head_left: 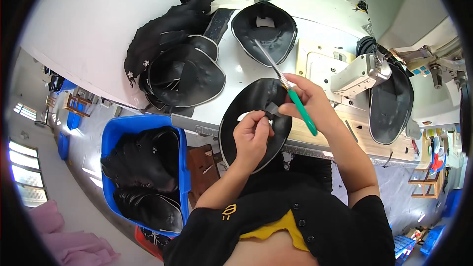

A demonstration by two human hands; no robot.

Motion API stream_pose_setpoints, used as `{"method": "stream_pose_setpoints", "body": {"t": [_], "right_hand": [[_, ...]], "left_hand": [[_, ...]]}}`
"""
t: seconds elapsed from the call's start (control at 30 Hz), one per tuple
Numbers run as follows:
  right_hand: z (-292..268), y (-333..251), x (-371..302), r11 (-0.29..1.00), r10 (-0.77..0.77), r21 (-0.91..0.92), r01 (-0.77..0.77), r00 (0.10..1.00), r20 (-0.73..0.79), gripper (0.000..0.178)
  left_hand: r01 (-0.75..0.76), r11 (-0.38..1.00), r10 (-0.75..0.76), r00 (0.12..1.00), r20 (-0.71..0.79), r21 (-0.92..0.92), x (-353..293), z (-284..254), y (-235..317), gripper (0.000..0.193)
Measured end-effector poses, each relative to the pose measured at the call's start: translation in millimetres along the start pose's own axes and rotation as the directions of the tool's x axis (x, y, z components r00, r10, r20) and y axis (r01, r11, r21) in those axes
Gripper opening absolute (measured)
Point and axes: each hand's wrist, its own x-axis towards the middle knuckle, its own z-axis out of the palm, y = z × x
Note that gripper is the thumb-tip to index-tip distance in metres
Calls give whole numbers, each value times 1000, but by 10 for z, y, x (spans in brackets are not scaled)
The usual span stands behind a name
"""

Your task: The person uses green-handled scissors to trim excess black fabric from the edges of a black leather-like item. They repeatedly pick up the item, cut small sections of the material, and place the item back on the table or into a blue bin.

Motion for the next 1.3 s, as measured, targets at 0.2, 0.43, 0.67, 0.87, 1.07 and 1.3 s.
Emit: {"method": "stream_pose_setpoints", "body": {"t": [0.2,0.43,0.67,0.87,1.07,1.3], "right_hand": [[-331,45,-485,568,-456,-768,295,890,4,69],[-358,-27,-685,84,-520,-960,268,833,188,64],[-290,-33,-710,76,-479,-963,259,856,193,56],[-474,-19,-783,50,-429,-960,275,874,228,59],[-341,315,-480,736,-494,-637,231,826,-271,66],[-91,344,-167,978,-183,81,195,974,-137,57]], "left_hand": [[57,979,-67,997,-45,-196,58,-9,-43,13],[58,972,-65,998,-24,-230,15,99,-92,14],[-122,991,120,992,-27,-48,3,183,-19,11],[-152,988,152,988,9,-24,-29,169,-74,12],[-103,991,109,991,75,-85,-61,217,-71,15],[-306,870,184,929,320,388,10,-46,366,12]]}}
